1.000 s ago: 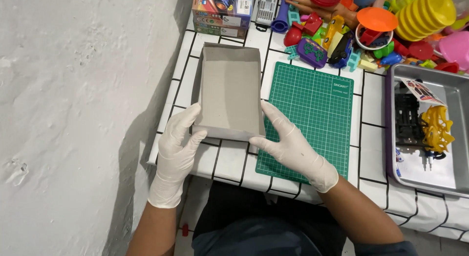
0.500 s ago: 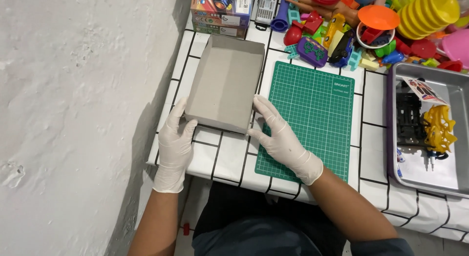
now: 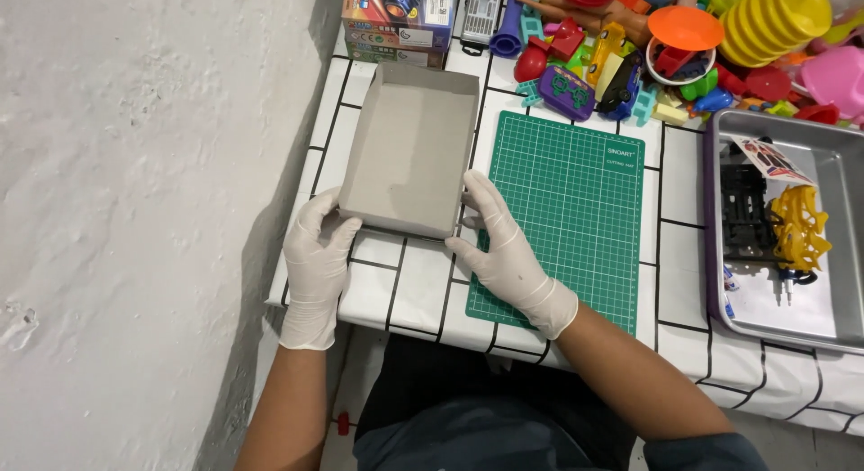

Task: Assembling a model toy car by fastening screws with a screwdriver and fitting plastic components onto a chassis.

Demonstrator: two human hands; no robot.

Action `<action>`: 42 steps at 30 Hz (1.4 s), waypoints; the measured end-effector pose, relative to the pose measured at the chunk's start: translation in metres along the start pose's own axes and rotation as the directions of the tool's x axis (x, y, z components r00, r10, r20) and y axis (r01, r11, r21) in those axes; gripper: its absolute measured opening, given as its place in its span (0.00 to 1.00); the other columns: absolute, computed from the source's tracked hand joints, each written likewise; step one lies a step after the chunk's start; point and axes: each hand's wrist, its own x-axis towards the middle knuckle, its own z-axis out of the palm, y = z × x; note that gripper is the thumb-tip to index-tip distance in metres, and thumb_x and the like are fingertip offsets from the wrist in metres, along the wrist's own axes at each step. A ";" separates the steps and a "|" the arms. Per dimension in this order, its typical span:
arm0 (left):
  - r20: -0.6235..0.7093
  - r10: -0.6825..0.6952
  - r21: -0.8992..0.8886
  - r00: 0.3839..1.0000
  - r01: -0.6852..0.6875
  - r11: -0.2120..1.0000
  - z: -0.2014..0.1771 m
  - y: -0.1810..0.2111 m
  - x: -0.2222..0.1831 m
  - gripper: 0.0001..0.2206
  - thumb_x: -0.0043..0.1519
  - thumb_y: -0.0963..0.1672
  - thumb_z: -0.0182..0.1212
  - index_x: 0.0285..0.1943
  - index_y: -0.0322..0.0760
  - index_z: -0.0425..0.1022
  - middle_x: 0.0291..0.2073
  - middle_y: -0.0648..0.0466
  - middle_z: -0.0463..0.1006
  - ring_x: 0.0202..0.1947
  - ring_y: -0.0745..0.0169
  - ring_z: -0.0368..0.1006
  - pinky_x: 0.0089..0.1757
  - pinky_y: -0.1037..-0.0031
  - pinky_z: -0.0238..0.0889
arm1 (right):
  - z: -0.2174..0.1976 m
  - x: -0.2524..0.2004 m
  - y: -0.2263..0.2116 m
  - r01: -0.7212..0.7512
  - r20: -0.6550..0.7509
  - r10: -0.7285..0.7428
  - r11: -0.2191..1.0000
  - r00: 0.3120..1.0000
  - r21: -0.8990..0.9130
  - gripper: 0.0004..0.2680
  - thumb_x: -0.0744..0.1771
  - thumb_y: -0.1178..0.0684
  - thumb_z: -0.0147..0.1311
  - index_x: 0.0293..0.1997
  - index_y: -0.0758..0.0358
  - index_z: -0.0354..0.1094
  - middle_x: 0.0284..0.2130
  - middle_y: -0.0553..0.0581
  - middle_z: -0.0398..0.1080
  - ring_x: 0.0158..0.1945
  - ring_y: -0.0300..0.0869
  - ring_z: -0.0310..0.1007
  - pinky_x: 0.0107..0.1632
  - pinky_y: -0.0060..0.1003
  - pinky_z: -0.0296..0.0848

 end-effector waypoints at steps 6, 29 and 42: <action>-0.006 0.051 0.026 0.999 -0.051 0.998 -0.005 0.000 -0.002 0.16 0.65 0.39 0.64 0.62 0.34 0.75 0.52 0.45 0.77 0.54 0.50 0.75 0.53 0.63 0.70 | -0.002 -0.002 -0.002 0.065 0.007 -0.064 0.991 0.998 -0.118 0.26 0.68 0.50 0.59 0.75 0.54 0.52 0.73 0.65 0.48 0.73 0.62 0.53 0.68 0.51 0.66; 0.157 0.340 -0.004 0.927 -0.343 0.939 0.038 0.096 -0.009 0.41 0.64 0.64 0.41 0.77 0.33 0.53 0.69 0.42 0.64 0.71 0.47 0.58 0.67 0.58 0.51 | -0.122 -0.057 0.022 0.063 -0.536 -0.146 0.983 0.832 -0.172 0.03 0.68 0.58 0.60 0.35 0.56 0.75 0.25 0.49 0.71 0.34 0.40 0.71 0.44 0.37 0.73; 0.625 0.340 0.023 0.703 -0.452 0.892 0.185 0.105 0.001 0.26 0.68 0.49 0.55 0.73 0.35 0.60 0.66 0.41 0.68 0.67 0.42 0.63 0.65 0.51 0.54 | -0.280 -0.118 0.097 -0.535 -0.569 0.047 0.414 0.821 -0.737 0.16 0.68 0.48 0.55 0.61 0.63 0.73 0.54 0.61 0.74 0.58 0.60 0.67 0.56 0.54 0.68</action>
